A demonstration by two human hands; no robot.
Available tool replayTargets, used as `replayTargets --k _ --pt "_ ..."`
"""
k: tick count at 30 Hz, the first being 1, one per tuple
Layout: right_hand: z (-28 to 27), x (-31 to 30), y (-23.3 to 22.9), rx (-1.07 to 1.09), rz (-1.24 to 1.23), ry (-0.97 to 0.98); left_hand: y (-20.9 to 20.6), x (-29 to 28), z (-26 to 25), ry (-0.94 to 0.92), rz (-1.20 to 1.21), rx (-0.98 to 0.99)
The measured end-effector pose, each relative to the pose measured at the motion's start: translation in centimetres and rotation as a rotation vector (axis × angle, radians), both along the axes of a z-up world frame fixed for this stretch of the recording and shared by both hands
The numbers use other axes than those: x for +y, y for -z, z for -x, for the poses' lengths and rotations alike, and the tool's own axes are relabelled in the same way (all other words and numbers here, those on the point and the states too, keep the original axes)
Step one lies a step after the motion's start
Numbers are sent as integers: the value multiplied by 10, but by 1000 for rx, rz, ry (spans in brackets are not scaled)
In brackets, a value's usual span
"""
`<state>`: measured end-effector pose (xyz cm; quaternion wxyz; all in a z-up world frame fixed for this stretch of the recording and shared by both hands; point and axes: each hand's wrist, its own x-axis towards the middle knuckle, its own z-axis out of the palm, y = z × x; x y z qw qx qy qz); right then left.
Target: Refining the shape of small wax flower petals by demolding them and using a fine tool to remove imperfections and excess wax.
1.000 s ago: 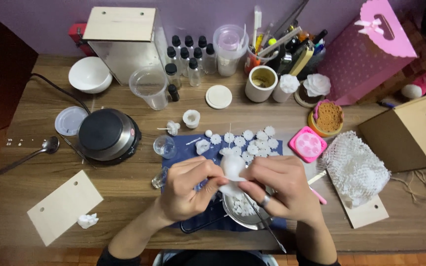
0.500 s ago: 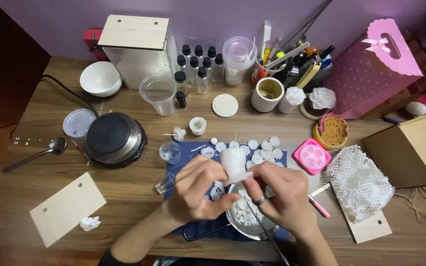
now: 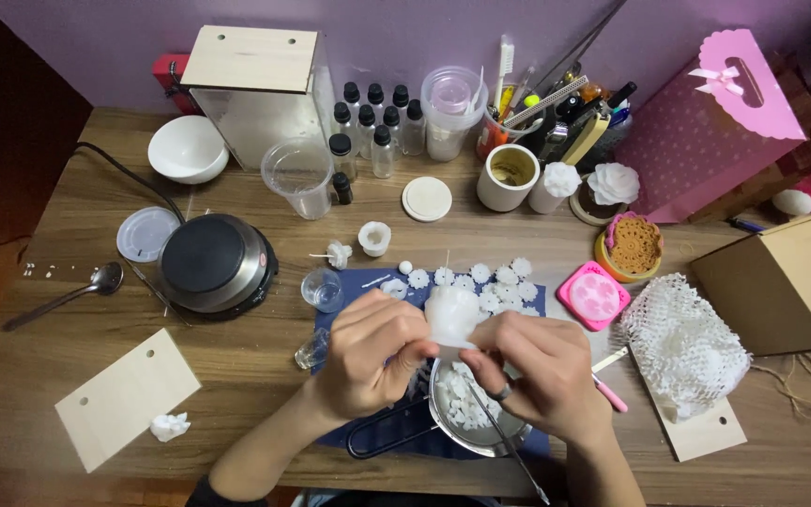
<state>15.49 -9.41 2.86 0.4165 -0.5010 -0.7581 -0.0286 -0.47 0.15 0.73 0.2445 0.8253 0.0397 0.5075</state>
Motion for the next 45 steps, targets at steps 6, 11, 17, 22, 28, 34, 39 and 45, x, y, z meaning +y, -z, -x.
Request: replayTargets --k 6,11,17,22,28,34,39,45 --pt "3 -5 5 -245 -88 329 6 -1 -3 -170 -349 74" --pt "5 -5 3 -366 -193 464 -2 -4 -7 -245 -550 59" --pt "4 -6 -1 -317 -277 357 16 3 -5 -36 48 -44" --pt "9 -2 5 -342 -245 189 10 4 -4 284 466 163" --pt "17 5 3 -430 -354 137 8 -1 -8 132 313 133" --pt "18 2 1 -442 -355 119 13 0 -8 186 311 48" --pt "15 -2 7 -353 -260 107 13 3 -8 231 355 81" --pt "17 2 8 -347 -243 128 17 -2 -10 223 239 117"
